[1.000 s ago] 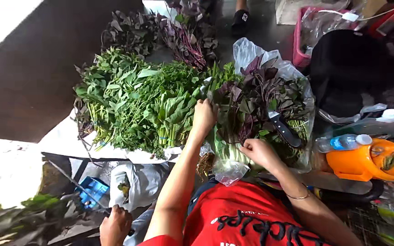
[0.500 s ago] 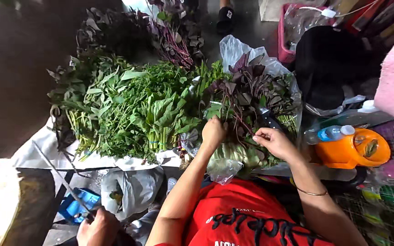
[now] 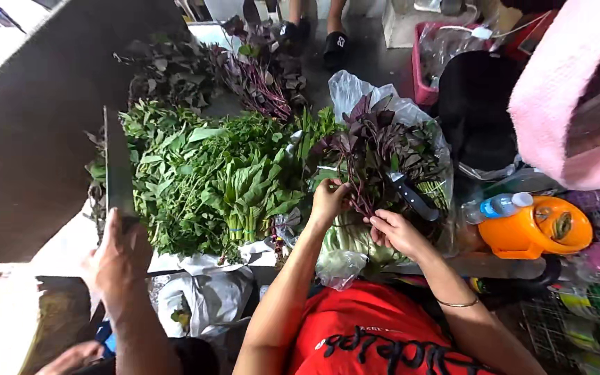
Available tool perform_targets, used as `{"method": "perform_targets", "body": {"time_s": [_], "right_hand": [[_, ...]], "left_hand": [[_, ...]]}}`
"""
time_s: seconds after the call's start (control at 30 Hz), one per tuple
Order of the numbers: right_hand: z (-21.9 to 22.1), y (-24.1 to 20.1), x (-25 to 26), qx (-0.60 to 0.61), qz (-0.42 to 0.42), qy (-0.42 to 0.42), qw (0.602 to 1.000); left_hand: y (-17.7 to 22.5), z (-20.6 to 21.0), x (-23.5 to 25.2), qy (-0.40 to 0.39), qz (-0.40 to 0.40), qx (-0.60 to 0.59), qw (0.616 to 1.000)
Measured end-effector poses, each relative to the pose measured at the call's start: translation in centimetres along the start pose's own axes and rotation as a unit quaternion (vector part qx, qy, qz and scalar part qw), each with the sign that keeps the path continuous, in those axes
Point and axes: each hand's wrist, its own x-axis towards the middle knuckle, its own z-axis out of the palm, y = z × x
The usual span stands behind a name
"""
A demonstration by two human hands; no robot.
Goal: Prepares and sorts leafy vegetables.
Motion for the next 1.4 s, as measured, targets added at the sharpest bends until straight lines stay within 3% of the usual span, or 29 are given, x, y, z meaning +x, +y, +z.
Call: {"method": "perform_targets", "body": {"time_s": [0.07,0.13,0.2,0.27,0.37,0.43,0.5,0.57,0.67,0.77,0.9,0.97,1.03,1.07,1.13,1.2,1.27,1.33,1.4], "right_hand": [[-0.9,-0.7,-0.3,0.059,-0.009,0.005,0.998],[-3.1,-2.4,-0.6,0.089,-0.040,0.032,0.995],[-6.2,-4.2,-0.7,0.112,-0.094,0.057,0.988],[-9.0,-6.4,-1.0,0.138,-0.172,0.072,0.973],[-11.4,-9.6,-1.0,0.171,-0.294,0.073,0.937],[-11.3,-11.0,-0.8,0.169,-0.330,0.077,0.926],[-9.6,-12.2,-0.6,0.129,-0.313,0.107,0.935],[-7.0,-12.7,0.1,0.038,-0.267,0.131,0.954],[-4.1,-12.7,0.5,-0.130,-0.187,0.085,0.970],[-3.7,-11.9,0.3,-0.195,-0.116,-0.012,0.974],[-5.5,-9.4,-0.5,-0.204,-0.129,-0.172,0.955],[-6.1,-7.9,-0.4,-0.159,-0.146,-0.199,0.956],[-7.0,-6.3,-0.1,-0.079,-0.170,-0.165,0.968],[-7.7,-5.5,0.1,-0.068,-0.174,-0.116,0.976],[-9.1,-3.8,1.2,-0.178,-0.099,0.013,0.979],[-9.2,-1.0,3.3,-0.334,0.028,0.082,0.939],[-8.4,1.4,4.5,-0.406,0.100,0.096,0.903],[-7.7,2.1,4.4,-0.417,0.102,0.130,0.894],[-7.3,1.6,3.2,-0.398,0.077,0.178,0.897]], "left_hand": [[-0.3,0.3,0.1,-0.016,0.041,-0.003,0.999],[-1.1,0.1,0.0,-0.040,0.116,0.123,0.985],[-2.6,-0.3,0.1,-0.069,0.173,0.300,0.936],[-4.0,-0.3,0.3,-0.097,0.174,0.390,0.899],[-3.3,-0.6,0.1,-0.103,0.161,0.381,0.905],[-1.4,-1.2,-0.8,-0.059,0.212,0.340,0.914],[1.9,-1.9,-2.1,0.027,0.315,0.306,0.898],[5.8,-2.7,-3.4,0.079,0.428,0.292,0.851],[9.7,-2.9,-4.1,0.021,0.534,0.307,0.787],[9.3,-2.4,-3.0,-0.107,0.495,0.383,0.772],[7.7,-2.1,-2.0,-0.277,0.380,0.477,0.743],[8.1,-1.7,-1.6,-0.335,0.345,0.504,0.718],[8.7,-1.7,-1.0,-0.355,0.341,0.491,0.719],[9.1,-2.0,-0.7,-0.339,0.345,0.478,0.734],[10.4,-3.7,0.0,-0.256,0.353,0.448,0.780],[12.4,-6.3,0.3,-0.134,0.354,0.389,0.840],[14.7,-8.5,0.1,-0.004,0.365,0.277,0.889],[17.3,-10.1,-0.6,0.109,0.371,0.118,0.914],[19.9,-10.9,-2.2,0.194,0.358,-0.024,0.913]]}}
